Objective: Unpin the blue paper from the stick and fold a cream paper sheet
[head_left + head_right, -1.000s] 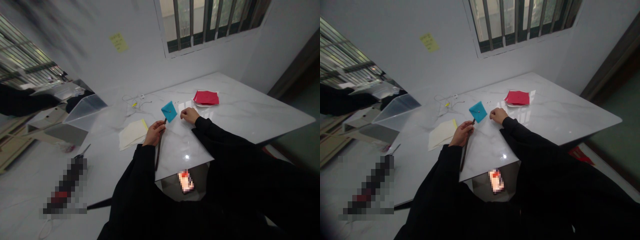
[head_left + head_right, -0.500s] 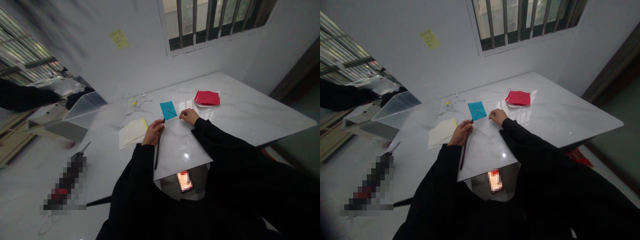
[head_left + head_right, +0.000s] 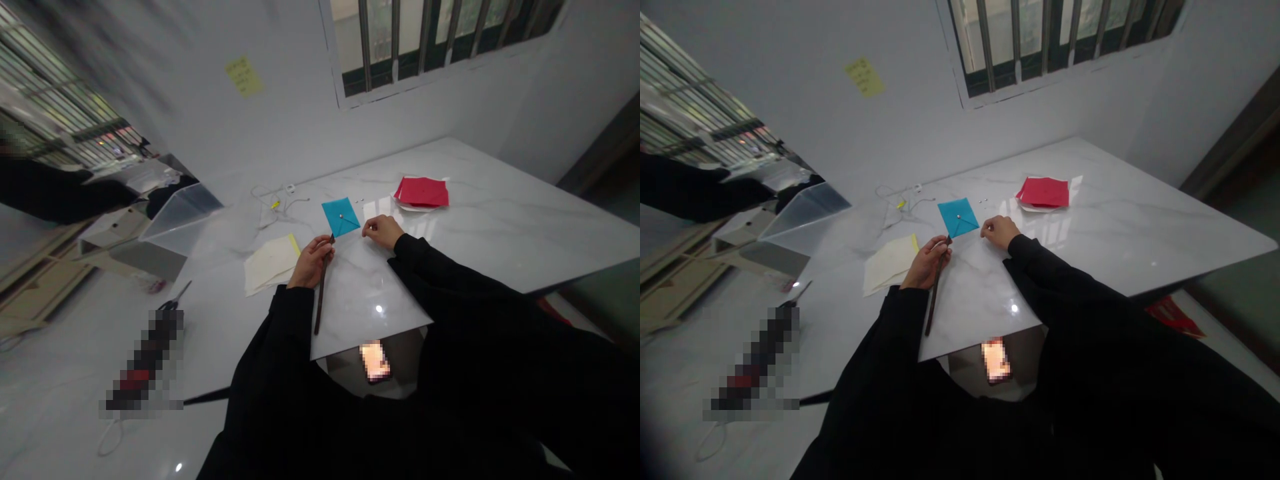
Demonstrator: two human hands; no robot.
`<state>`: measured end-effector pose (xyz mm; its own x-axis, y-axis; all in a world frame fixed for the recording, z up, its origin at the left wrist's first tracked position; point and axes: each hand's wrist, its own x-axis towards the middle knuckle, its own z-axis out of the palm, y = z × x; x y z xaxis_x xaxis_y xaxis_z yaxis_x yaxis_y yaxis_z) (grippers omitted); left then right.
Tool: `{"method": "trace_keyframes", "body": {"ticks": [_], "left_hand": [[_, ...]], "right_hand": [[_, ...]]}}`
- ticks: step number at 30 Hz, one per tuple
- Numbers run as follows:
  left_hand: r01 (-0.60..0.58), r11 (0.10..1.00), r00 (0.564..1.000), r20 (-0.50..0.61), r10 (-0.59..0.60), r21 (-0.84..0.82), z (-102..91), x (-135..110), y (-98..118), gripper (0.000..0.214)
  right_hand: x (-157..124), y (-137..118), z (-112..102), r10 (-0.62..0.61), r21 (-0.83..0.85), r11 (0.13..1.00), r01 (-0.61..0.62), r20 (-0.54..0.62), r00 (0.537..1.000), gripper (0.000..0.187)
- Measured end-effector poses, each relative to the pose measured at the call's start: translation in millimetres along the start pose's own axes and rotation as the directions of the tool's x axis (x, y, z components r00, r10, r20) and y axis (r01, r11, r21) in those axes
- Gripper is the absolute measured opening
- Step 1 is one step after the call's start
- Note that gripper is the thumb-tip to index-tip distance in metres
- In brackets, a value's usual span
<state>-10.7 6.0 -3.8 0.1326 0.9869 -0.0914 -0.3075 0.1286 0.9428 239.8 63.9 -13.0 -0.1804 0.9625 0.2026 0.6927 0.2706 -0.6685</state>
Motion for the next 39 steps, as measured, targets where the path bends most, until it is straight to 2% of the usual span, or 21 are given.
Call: {"method": "trace_keyframes", "body": {"ticks": [16,39], "left_hand": [[-0.029,0.998,1.000,-0.005,0.030,0.048,6.0,-4.5,-0.4,0.041],[-0.034,0.998,0.999,-0.002,0.034,0.049,3.7,-1.2,-2.3,0.041]], "right_hand": [[0.8,-1.4,-4.0,0.002,0.009,1.000,-0.002,0.011,1.000,0.022],[4.0,2.9,-5.2,0.004,0.061,0.998,-0.005,0.017,1.000,0.024]]}}
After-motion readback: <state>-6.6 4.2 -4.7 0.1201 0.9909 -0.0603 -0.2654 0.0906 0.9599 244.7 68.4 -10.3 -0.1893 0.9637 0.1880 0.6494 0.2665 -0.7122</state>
